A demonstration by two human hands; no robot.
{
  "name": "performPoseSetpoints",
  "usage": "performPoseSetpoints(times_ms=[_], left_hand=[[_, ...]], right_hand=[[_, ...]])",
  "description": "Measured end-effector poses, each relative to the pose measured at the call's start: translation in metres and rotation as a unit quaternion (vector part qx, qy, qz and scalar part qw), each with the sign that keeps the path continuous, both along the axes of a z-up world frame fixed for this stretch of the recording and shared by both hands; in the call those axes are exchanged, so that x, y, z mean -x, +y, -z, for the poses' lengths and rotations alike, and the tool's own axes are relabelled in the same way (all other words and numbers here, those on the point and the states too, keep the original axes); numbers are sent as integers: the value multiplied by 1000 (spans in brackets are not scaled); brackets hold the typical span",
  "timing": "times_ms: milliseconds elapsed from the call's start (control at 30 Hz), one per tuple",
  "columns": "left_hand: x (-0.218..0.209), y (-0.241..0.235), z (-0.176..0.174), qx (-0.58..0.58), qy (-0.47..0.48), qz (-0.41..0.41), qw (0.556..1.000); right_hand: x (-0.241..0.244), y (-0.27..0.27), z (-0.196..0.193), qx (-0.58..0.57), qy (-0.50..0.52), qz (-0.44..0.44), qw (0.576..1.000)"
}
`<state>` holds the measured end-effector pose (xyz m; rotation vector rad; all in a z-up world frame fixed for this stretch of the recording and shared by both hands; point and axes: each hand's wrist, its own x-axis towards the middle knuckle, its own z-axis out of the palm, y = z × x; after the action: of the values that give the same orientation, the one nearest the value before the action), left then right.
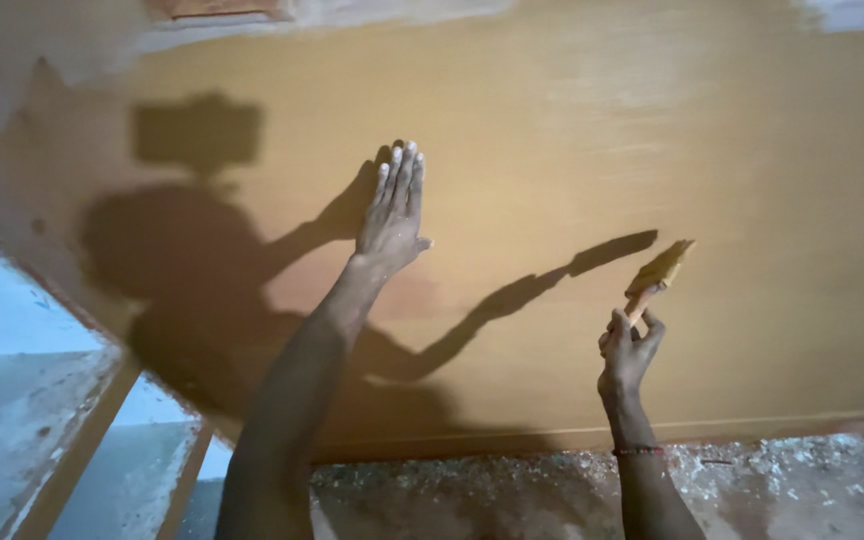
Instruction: The person paints a wall with a brush, applying a light brown coat over a white surface. They dip the brush into a paint container and continue painting different sections of the wall.
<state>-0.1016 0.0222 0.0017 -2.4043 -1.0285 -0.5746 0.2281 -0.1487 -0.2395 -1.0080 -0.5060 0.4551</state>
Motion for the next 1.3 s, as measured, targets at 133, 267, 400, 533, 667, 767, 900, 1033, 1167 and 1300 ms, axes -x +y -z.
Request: performPoseSetpoints(times_ms=[133, 267, 400, 533, 667, 767, 900, 1033, 1167, 1300], left_hand=[[15, 6, -6, -7, -17, 8, 1000], [30, 12, -13, -4, -35, 37, 999], [43, 15, -18, 6, -53, 66, 996], [54, 21, -22, -19, -64, 88, 994], [68, 28, -21, -18, -67, 96, 993], [82, 35, -17, -14, -69, 94, 993], [97, 46, -14, -8, -76, 84, 994], [107, 55, -13, 0, -71, 66, 995], [114, 55, -18, -2, -92, 97, 991], [115, 55, -26, -31, -124, 124, 984]], right_hand=[[27, 30, -24, 44, -40, -88, 994], [83, 46, -33, 102, -151, -200, 963], [142, 48, -41, 183, -252, -349, 884], [188, 65, -51, 179, -320, -428, 826], [195, 88, -63, 101, -211, -367, 900], [191, 78, -58, 80, -170, -228, 955], [201, 47, -39, 107, -112, -78, 985], [216, 53, -39, -1, -89, -29, 996], [229, 81, -62, 38, -133, -143, 980], [264, 90, -78, 144, -243, -331, 900]])
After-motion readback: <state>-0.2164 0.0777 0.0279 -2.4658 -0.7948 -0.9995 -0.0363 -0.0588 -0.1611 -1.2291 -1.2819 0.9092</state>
